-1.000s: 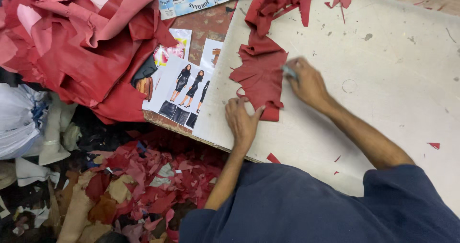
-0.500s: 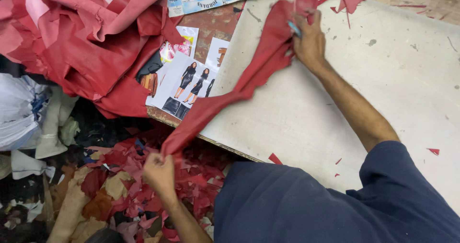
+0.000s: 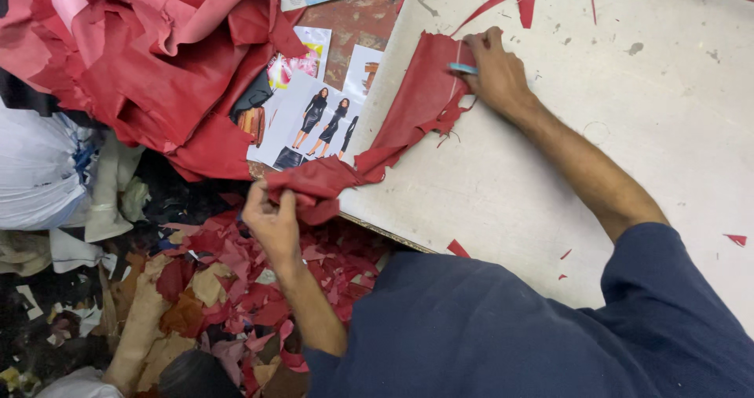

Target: The person cuts red fabric pieces on a table using a rotary cutter, following white chalk lines. They repeatedly position, cut, and remove fabric pieces, accumulating cut pieces and scraps on the table.

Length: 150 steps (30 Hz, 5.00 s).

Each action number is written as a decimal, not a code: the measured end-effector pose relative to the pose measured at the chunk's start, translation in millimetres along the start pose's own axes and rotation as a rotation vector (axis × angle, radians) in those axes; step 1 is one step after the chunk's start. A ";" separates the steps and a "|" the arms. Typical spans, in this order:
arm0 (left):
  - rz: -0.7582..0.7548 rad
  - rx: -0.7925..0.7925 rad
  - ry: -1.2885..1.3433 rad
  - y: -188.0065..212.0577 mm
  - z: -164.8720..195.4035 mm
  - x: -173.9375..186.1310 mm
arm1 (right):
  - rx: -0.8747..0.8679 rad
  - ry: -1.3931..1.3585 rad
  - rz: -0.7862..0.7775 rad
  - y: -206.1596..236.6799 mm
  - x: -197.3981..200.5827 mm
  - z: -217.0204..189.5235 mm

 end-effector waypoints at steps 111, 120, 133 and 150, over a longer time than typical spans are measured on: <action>-1.648 -0.773 -0.579 583.2 101.3 -425.8 | -0.639 0.219 0.450 665.8 271.8 268.3; -1.052 -0.507 -0.635 517.7 54.6 -355.1 | -0.263 -0.039 0.092 594.9 281.1 234.1; -0.930 -0.451 -0.631 498.6 43.2 -290.1 | 0.275 0.070 -0.276 568.3 198.8 235.9; -0.907 -0.386 -0.472 492.3 29.2 -287.4 | 0.504 0.160 -0.262 546.4 168.1 226.8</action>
Point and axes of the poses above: each hand's wrist, its own y-axis away from the middle knuckle, its own x-axis out of the back of the hand, z = x × y, the point moved 2 cm from there along -y, towards the middle knuckle, and after that the axes turned 13 degrees about -x, right-handed, at the moved point
